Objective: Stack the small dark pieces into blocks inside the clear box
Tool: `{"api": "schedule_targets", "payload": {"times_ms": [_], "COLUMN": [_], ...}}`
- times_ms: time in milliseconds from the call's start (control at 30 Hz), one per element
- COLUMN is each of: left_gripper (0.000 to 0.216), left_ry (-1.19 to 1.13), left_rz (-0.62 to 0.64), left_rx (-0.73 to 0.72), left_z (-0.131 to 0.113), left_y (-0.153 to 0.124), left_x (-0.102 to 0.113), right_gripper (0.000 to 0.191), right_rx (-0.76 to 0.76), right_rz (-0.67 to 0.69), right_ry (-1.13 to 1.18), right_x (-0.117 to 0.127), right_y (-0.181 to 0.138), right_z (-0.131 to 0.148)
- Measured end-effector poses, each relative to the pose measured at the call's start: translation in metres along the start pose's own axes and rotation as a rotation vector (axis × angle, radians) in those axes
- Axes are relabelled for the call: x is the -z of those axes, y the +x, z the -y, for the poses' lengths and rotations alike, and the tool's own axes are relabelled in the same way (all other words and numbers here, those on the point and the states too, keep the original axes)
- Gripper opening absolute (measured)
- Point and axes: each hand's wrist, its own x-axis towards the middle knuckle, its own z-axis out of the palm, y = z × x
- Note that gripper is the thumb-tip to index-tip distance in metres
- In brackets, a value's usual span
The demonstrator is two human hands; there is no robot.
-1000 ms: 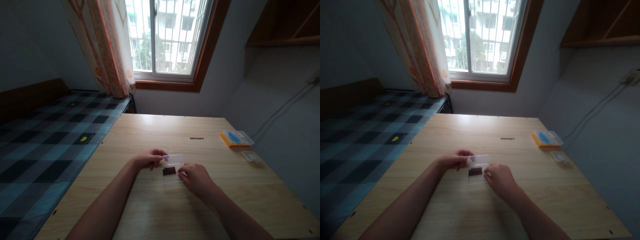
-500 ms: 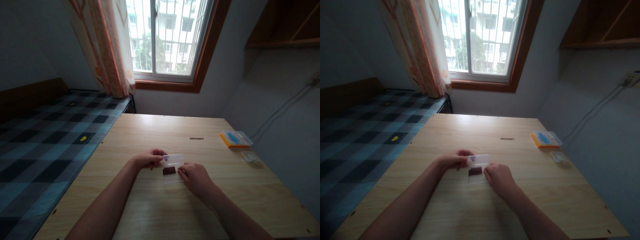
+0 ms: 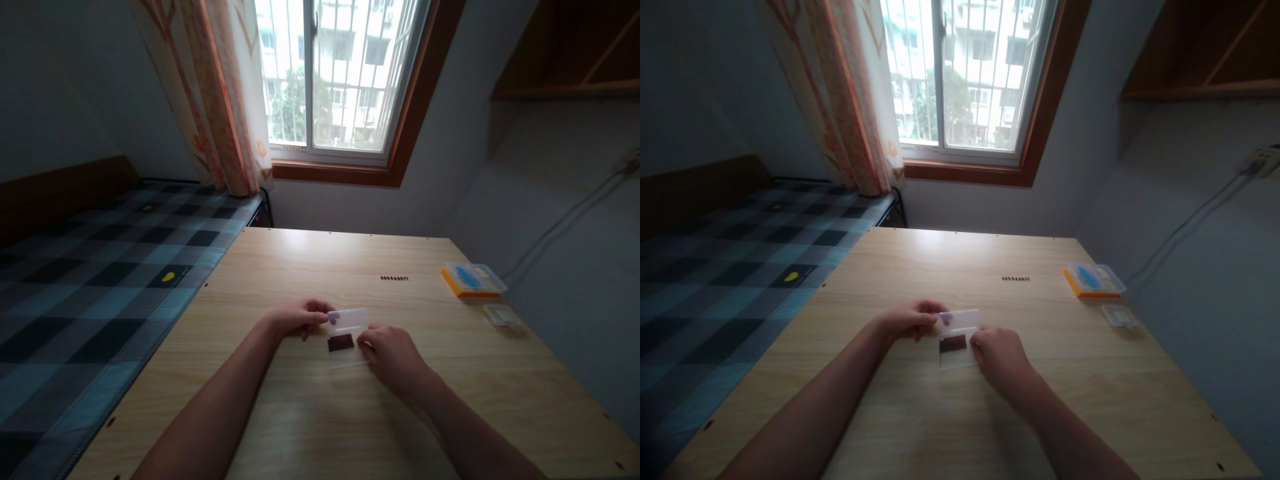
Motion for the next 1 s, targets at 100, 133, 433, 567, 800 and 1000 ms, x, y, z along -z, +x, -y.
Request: {"api": "schedule_targets", "payload": {"times_ms": [100,133,433,567,800,1000], "left_gripper": [0.050,0.051,0.046,0.047,0.050,0.049], "left_ry": [0.015,0.019,0.061,0.083,0.095,0.096], "left_rz": [0.004,0.005,-0.011,-0.037,-0.062,-0.078], "left_rx": [-0.003,-0.004,-0.014,-0.012,-0.009,-0.010], "left_z": [-0.0016,-0.0023,-0.0077,-0.0060,-0.0052,-0.0013], "left_y": [0.0000,-0.0002,-0.0027,-0.0022,-0.0037,-0.0023], "left_x": [-0.0012,-0.0017,-0.0075,-0.0074,-0.0079,-0.0065], "right_gripper": [0.023,0.022,0.027,0.028,0.029,0.029], "right_rx": [-0.018,-0.023,-0.007,-0.012,-0.009,-0.023], "right_rz": [-0.007,-0.019,-0.099,-0.070,-0.072,-0.062], "right_ry": [0.000,0.003,0.057,0.067,0.082,0.085], "right_x": [-0.0012,-0.0017,-0.0025,-0.0031,-0.0043,-0.0019], "right_y": [0.0020,0.0026,-0.0013,-0.0026,-0.0034,-0.0065], "right_z": [0.0008,0.0012,-0.0023,-0.0044,-0.0013,-0.0034]}}
